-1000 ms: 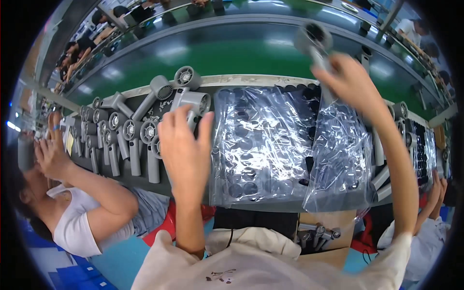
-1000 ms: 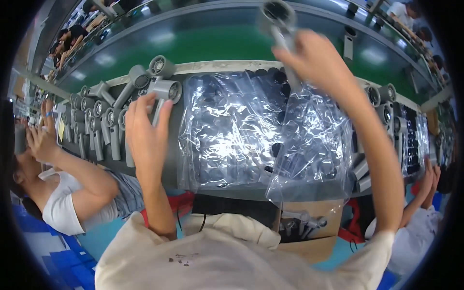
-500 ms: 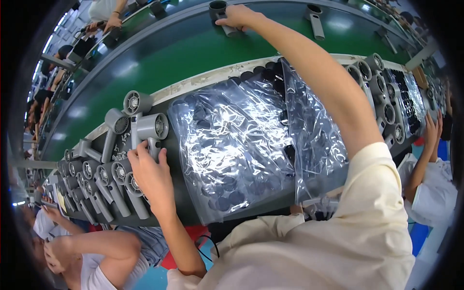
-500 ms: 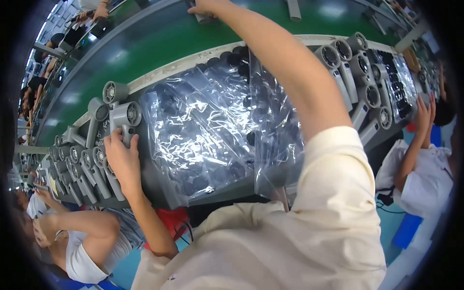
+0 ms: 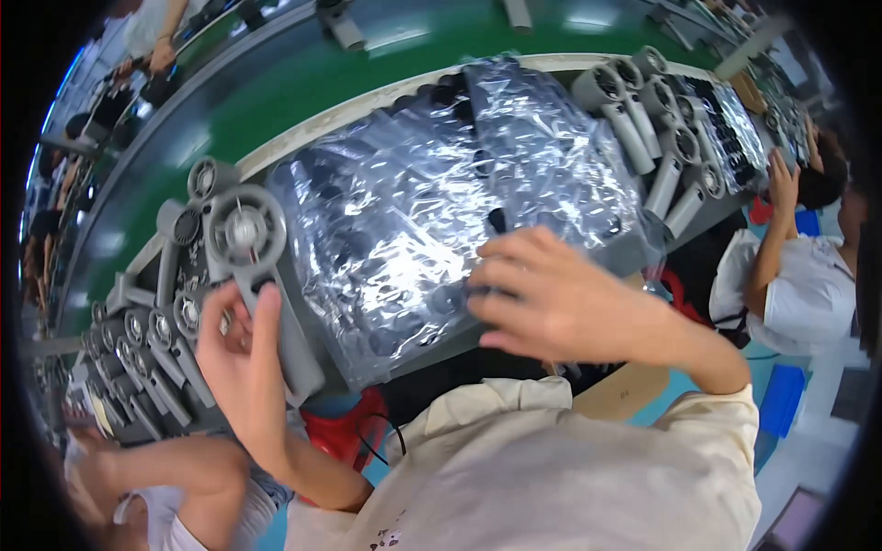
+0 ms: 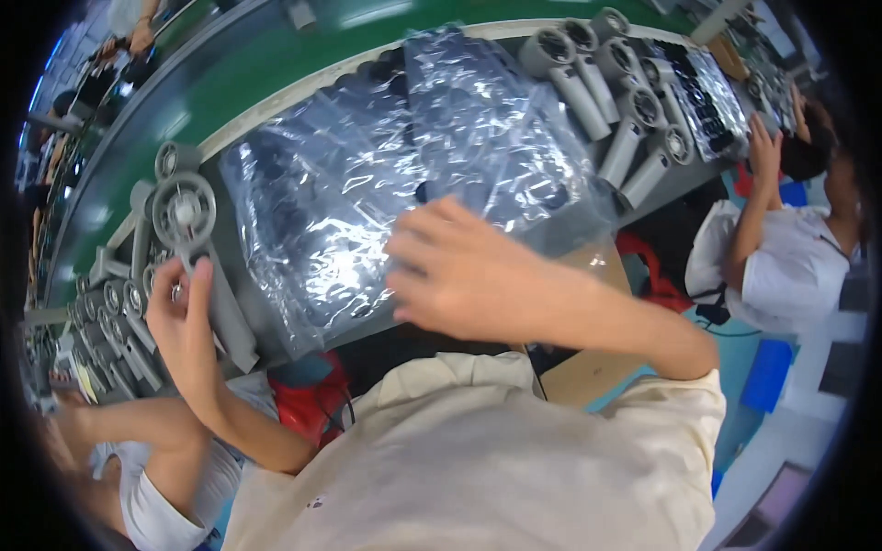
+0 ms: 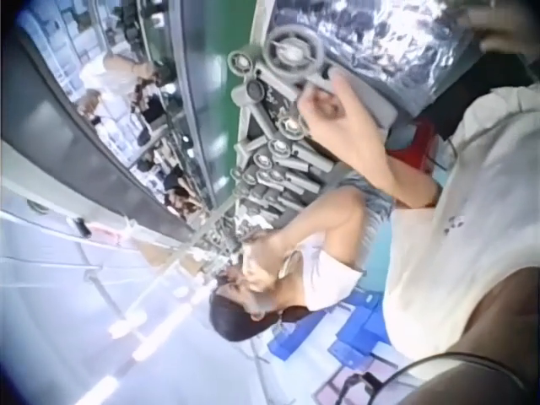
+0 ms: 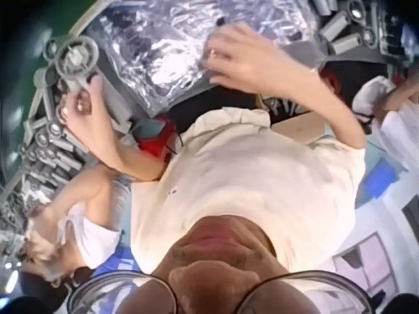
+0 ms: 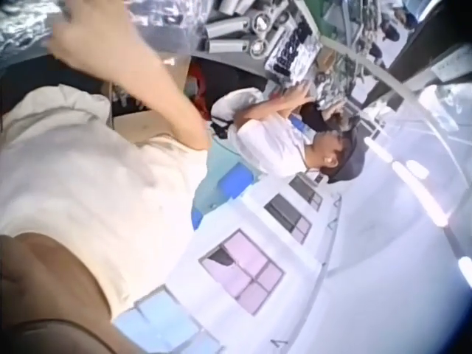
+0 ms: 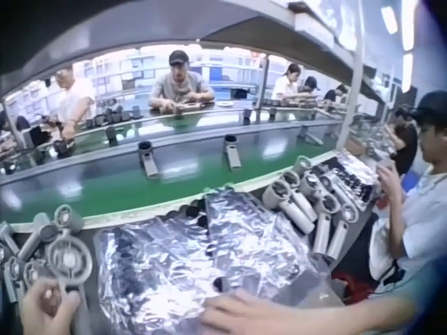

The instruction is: The person assembles circular components and plastic caps onto plastic handle structures by hand, working on a production line.

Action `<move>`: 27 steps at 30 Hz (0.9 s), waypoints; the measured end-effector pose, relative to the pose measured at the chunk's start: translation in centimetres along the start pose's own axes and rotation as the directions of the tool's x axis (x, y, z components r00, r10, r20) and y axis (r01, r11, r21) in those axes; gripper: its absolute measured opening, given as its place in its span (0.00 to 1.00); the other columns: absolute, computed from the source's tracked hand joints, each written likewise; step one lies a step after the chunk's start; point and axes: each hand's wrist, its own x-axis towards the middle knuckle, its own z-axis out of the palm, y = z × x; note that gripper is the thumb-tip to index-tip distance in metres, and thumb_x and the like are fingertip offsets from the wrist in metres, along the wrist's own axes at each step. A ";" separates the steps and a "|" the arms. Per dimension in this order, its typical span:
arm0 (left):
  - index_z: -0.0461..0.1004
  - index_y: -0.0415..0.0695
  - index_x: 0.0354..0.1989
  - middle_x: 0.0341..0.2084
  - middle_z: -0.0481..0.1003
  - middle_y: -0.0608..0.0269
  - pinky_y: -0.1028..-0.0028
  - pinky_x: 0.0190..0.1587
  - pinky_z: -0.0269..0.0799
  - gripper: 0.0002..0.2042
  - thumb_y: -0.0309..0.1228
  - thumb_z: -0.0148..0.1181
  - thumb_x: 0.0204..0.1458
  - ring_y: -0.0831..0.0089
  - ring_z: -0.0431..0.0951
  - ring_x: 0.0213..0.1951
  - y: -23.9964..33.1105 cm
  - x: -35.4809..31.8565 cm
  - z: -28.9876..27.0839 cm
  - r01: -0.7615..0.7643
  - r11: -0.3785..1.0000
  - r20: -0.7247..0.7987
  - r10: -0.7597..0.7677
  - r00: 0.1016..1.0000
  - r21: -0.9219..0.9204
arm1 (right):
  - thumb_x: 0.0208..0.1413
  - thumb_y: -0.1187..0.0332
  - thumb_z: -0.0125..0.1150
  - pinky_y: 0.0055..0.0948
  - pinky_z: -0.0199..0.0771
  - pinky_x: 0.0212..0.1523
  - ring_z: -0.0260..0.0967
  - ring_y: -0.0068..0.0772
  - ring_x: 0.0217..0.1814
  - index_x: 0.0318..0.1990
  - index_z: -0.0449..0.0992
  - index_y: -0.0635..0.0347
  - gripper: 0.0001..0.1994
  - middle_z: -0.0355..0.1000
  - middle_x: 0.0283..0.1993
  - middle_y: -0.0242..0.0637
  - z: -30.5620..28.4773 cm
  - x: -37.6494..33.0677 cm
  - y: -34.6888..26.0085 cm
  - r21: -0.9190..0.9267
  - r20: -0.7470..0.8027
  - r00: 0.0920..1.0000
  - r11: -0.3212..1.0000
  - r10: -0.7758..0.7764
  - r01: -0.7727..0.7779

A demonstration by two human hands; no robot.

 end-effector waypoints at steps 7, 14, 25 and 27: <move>0.59 0.39 0.43 0.33 0.74 0.48 0.77 0.24 0.70 0.10 0.25 0.52 0.56 0.71 0.74 0.26 -0.9 -6.2 1.5 0.394 0.797 0.392 -0.217 0.894 -0.458 | 0.52 0.78 0.56 0.23 0.69 0.37 0.70 0.25 0.34 0.37 0.74 0.68 0.05 0.73 0.32 0.37 -4.3 -0.4 5.1 0.233 -0.493 0.718 0.870 0.491 -0.435; 0.54 0.39 0.44 0.30 0.72 0.49 0.78 0.26 0.67 0.13 0.22 0.51 0.56 0.75 0.71 0.23 -0.9 -9.8 2.6 0.329 0.689 0.384 -0.079 0.920 -0.646 | 0.48 0.79 0.58 0.25 0.69 0.32 0.69 0.28 0.29 0.35 0.74 0.66 0.05 0.70 0.29 0.38 -0.3 13.3 2.8 0.263 -0.317 0.948 0.956 -0.044 0.132; 0.52 0.39 0.46 0.36 0.72 0.43 0.74 0.30 0.70 0.14 0.20 0.49 0.56 0.70 0.73 0.26 0.6 -9.8 -0.9 0.177 0.574 0.185 -0.045 0.982 -0.799 | 0.44 0.72 0.59 0.39 0.76 0.37 0.76 0.42 0.40 0.30 0.80 0.57 0.06 0.76 0.34 0.44 13.5 36.0 -4.3 -0.223 0.096 0.901 0.873 -0.423 0.434; 0.52 0.39 0.46 0.36 0.72 0.43 0.74 0.30 0.70 0.13 0.20 0.48 0.56 0.70 0.73 0.25 -0.1 -9.3 -1.6 0.172 0.574 0.174 -0.051 0.983 -0.801 | 0.45 0.70 0.59 0.35 0.76 0.35 0.77 0.38 0.39 0.28 0.80 0.54 0.05 0.77 0.33 0.38 14.7 36.6 -5.0 -0.305 0.182 0.895 0.842 -0.408 0.446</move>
